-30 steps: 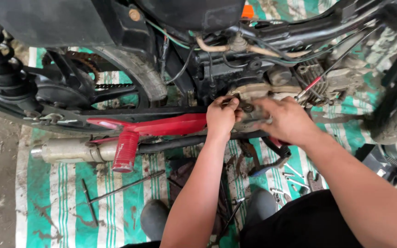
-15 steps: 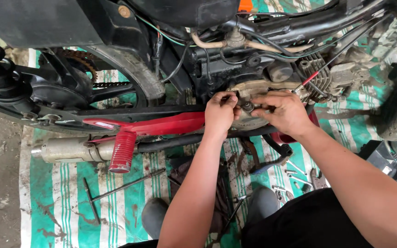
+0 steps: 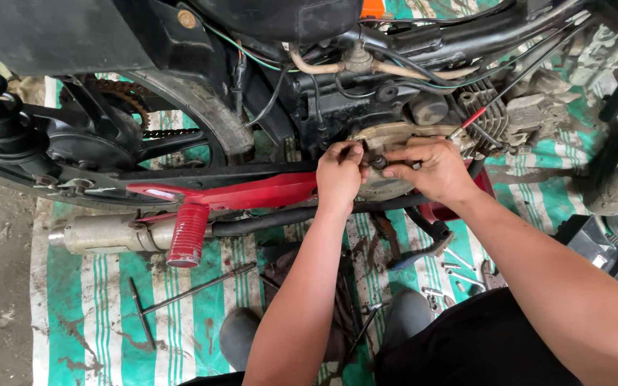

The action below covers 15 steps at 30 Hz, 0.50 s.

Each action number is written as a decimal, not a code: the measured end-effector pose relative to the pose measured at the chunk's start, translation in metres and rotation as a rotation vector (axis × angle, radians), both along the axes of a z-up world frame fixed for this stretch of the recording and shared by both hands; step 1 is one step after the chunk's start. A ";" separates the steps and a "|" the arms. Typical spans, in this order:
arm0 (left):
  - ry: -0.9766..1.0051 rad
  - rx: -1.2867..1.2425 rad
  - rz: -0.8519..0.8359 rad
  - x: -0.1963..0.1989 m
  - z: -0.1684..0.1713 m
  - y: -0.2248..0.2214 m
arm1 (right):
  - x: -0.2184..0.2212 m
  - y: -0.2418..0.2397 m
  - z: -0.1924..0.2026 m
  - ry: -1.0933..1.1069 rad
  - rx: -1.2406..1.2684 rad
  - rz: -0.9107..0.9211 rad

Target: Inspecting and repairing motorcycle components including the dashboard and engine area

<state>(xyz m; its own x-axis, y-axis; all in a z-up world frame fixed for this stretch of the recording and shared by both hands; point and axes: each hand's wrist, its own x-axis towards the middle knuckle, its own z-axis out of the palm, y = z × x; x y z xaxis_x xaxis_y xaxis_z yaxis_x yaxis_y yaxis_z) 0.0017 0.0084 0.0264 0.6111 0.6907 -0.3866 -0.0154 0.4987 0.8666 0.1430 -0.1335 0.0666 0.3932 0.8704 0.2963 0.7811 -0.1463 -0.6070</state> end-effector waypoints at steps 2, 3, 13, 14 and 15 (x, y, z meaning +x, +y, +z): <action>0.007 -0.002 0.006 -0.002 0.006 0.000 | 0.002 -0.001 0.007 0.031 -0.023 0.013; 0.014 -0.004 0.012 -0.004 0.009 0.000 | 0.002 -0.001 0.011 0.063 -0.045 0.028; 0.031 0.024 0.023 -0.001 0.004 0.000 | 0.006 0.000 0.010 0.103 -0.078 0.040; 0.025 0.022 0.017 -0.001 0.003 0.000 | 0.006 0.001 0.010 0.108 -0.092 0.036; 0.018 0.019 0.011 0.000 0.002 0.001 | 0.006 0.001 0.011 0.114 -0.106 0.032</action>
<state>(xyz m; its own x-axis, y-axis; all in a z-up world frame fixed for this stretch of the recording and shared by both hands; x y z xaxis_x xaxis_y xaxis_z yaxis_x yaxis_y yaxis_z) 0.0013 0.0091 0.0283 0.5967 0.7046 -0.3841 -0.0047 0.4817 0.8763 0.1488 -0.1323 0.0777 0.3902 0.9073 0.1569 0.7135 -0.1902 -0.6743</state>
